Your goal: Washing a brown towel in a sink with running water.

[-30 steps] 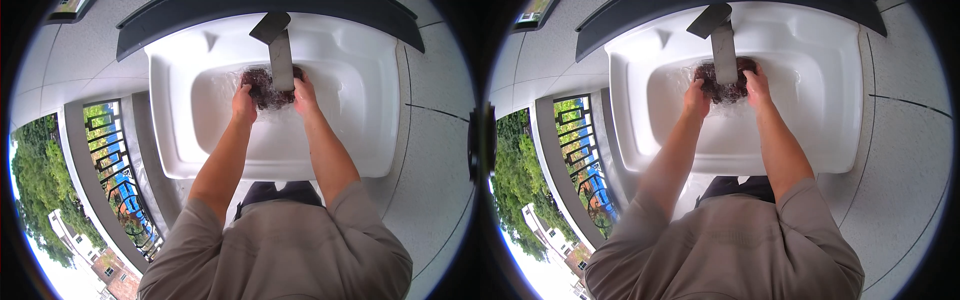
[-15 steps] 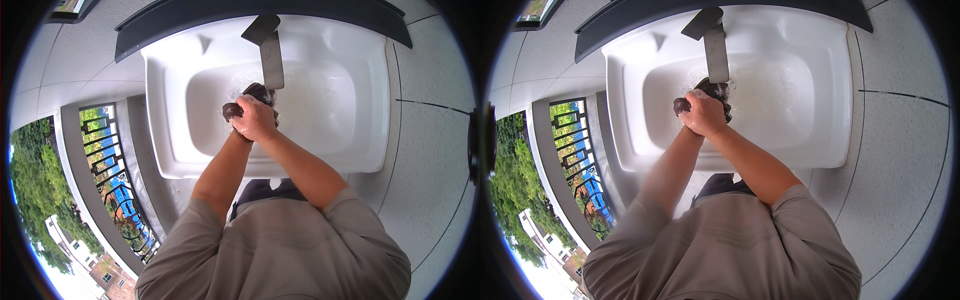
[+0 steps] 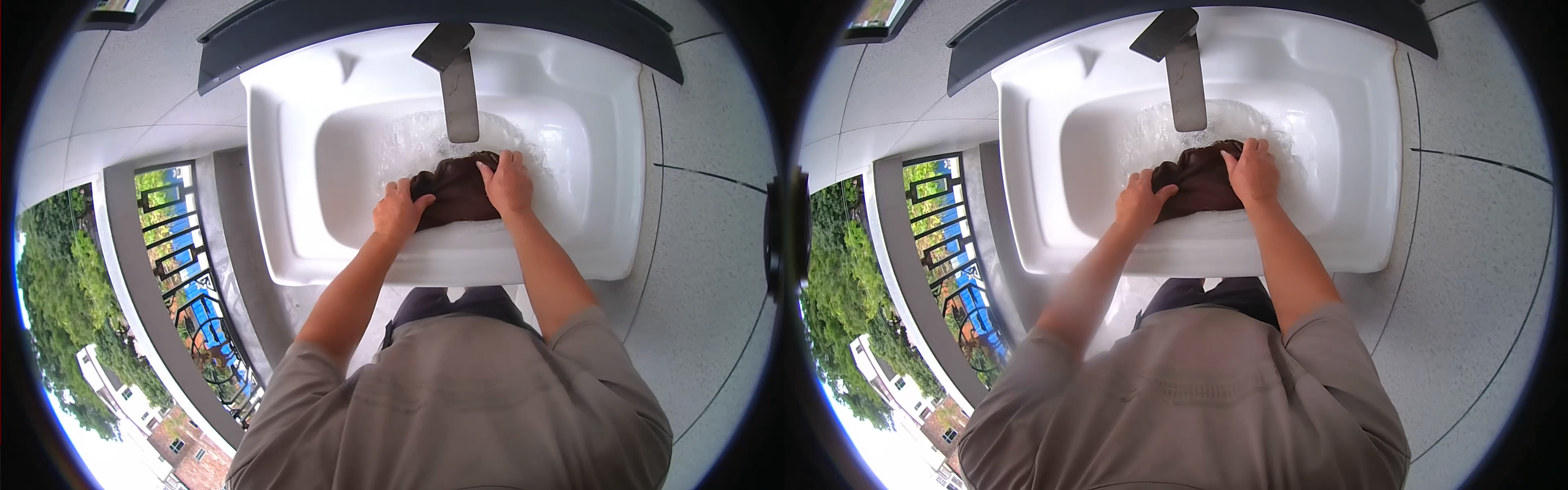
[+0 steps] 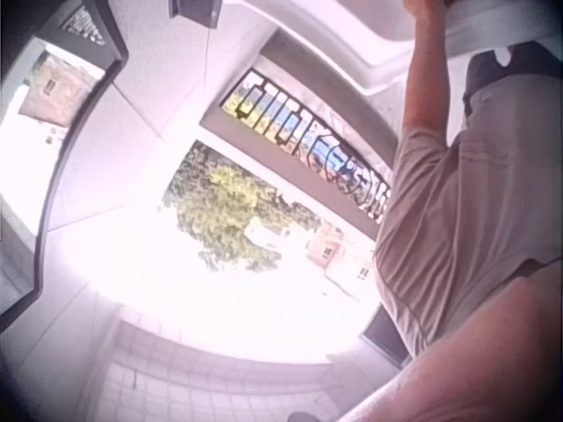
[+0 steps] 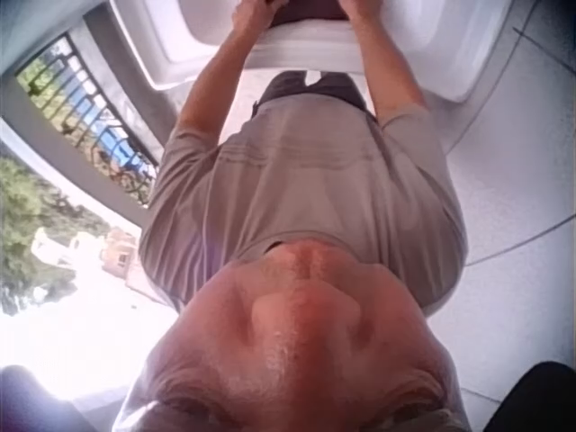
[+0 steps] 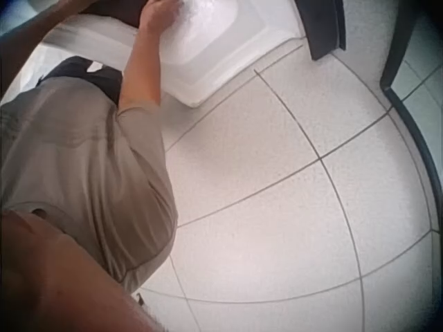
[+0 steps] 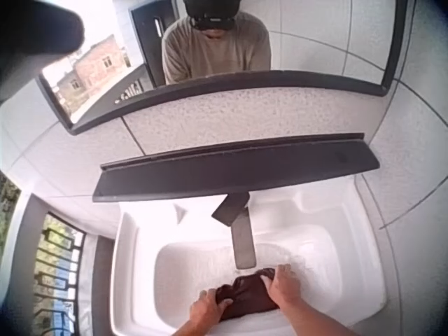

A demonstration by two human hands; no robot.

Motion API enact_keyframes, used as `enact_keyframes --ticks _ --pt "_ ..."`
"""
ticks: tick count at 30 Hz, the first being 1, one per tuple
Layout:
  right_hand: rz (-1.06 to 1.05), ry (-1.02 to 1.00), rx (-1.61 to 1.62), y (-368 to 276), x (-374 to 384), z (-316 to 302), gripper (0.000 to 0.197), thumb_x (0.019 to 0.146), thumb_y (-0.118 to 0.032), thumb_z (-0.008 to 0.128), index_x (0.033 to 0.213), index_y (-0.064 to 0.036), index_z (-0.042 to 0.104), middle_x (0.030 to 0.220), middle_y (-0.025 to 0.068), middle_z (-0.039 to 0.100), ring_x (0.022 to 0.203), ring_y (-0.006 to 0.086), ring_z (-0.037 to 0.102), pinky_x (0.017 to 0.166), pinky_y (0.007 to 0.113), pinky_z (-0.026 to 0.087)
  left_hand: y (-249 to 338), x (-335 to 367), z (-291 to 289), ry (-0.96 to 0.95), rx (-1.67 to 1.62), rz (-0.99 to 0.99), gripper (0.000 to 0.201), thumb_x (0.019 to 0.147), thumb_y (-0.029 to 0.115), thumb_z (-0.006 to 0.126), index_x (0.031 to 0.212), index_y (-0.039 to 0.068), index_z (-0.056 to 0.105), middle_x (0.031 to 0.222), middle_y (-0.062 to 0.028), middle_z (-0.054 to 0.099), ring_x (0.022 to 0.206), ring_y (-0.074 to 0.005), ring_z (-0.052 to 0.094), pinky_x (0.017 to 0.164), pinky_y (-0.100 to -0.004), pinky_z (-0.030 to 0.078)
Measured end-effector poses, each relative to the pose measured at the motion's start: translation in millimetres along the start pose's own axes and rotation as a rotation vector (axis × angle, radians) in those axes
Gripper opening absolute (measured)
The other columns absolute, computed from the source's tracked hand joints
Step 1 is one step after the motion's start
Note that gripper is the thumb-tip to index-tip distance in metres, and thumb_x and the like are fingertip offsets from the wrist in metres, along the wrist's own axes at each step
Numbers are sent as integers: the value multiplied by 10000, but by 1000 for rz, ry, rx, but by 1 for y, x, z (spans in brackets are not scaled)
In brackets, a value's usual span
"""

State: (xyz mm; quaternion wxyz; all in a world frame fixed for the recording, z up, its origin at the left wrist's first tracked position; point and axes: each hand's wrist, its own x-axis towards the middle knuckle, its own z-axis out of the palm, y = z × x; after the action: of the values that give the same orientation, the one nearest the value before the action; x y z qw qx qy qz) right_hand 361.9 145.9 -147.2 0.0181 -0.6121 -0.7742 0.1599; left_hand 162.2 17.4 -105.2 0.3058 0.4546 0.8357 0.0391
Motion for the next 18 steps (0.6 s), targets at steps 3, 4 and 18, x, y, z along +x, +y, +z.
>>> enact_keyframes --ticks 3,4,18 --pt "-23 -20 21 -3 12 9 412 947 -374 743 1093 -42 547 1109 173 627 996 370 708 798 469 618 0 26 15 -4 60 -39 604 934 536 729 1318 99 566 1233 -185 627 1010 -436 707 836 -537 580" --pt "-70 -4 -13 -4 20 14 376 955 -348 726 1085 -40 556 1098 179 636 988 369 712 790 470 620 1 35 20 50 36 -1 557 942 482 731 1316 108 556 1231 -178 622 997 -440 707 825 -537 584" --pt "579 -554 1784 -71 52 -19 423 987 -255 664 1370 -80 615 1230 95 689 1166 232 651 993 427 536 25 105 14 143 -1656 -376 359 979 115 620 1335 73 622 1297 -127 693 1205 -330 646 1042 -486 510"
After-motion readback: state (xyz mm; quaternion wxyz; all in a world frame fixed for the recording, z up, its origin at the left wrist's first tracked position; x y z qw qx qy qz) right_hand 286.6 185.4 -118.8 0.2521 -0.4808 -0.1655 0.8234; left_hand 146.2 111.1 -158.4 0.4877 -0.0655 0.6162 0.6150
